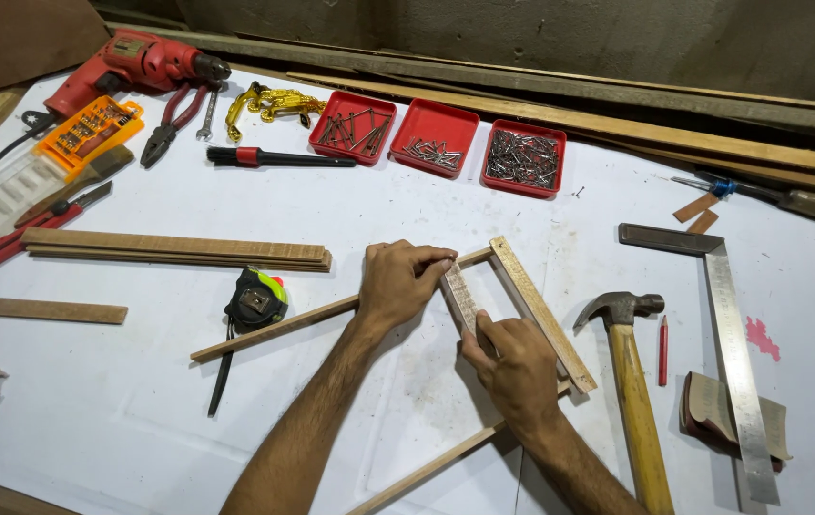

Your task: Assembling a small wooden frame using a hammer, nails, and measuring tools on a workbench.

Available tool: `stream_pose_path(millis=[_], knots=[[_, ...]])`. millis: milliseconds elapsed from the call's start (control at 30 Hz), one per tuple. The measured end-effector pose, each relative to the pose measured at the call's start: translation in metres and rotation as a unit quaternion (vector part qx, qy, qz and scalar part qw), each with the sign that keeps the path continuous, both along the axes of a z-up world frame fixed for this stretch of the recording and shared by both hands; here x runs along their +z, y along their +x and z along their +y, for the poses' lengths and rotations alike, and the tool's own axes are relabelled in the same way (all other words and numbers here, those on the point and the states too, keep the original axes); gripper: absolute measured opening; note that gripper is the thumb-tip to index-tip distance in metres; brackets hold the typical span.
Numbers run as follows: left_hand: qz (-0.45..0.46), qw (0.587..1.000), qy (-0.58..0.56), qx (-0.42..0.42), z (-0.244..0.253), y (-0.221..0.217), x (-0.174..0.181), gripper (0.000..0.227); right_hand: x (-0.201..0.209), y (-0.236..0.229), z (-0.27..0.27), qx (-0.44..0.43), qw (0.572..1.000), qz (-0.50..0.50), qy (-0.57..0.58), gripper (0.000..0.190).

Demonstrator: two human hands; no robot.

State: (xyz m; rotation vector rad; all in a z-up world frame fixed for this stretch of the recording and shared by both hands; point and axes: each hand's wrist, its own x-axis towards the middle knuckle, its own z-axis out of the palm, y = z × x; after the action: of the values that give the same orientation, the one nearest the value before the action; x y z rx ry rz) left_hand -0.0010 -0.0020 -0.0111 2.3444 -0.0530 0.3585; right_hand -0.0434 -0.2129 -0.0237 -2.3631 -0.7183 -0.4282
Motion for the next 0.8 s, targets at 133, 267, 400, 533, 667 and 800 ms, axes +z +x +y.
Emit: stream_pose_path(millis=[133,267,400,533,667,800], knots=[[-0.002,1.000,0.004,-0.006,-0.001,0.003,-0.001,0.018,-0.009,0.000,-0.002,-0.001,1.000,0.006,-0.002,0.029],[-0.010,1.000,0.006,-0.005,-0.001,0.000,0.003,0.018,-0.013,0.002,0.001,-0.007,1.000,0.013,-0.020,0.031],[-0.013,1.000,-0.012,-0.007,0.002,0.003,-0.001,0.019,-0.015,0.004,0.000,-0.002,1.000,0.011,-0.027,0.034],[0.038,0.997,-0.074,-0.009,0.001,0.003,0.001,0.020,-0.012,0.003,0.000,0.002,1.000,0.013,-0.023,0.033],[-0.009,1.000,0.015,-0.001,-0.002,-0.002,0.011,0.017,-0.005,0.002,0.000,0.001,1.000,0.026,-0.013,0.031],[-0.004,1.000,-0.028,0.001,-0.002,-0.001,0.007,0.017,0.004,0.002,0.000,-0.006,0.999,0.049,-0.001,0.030]])
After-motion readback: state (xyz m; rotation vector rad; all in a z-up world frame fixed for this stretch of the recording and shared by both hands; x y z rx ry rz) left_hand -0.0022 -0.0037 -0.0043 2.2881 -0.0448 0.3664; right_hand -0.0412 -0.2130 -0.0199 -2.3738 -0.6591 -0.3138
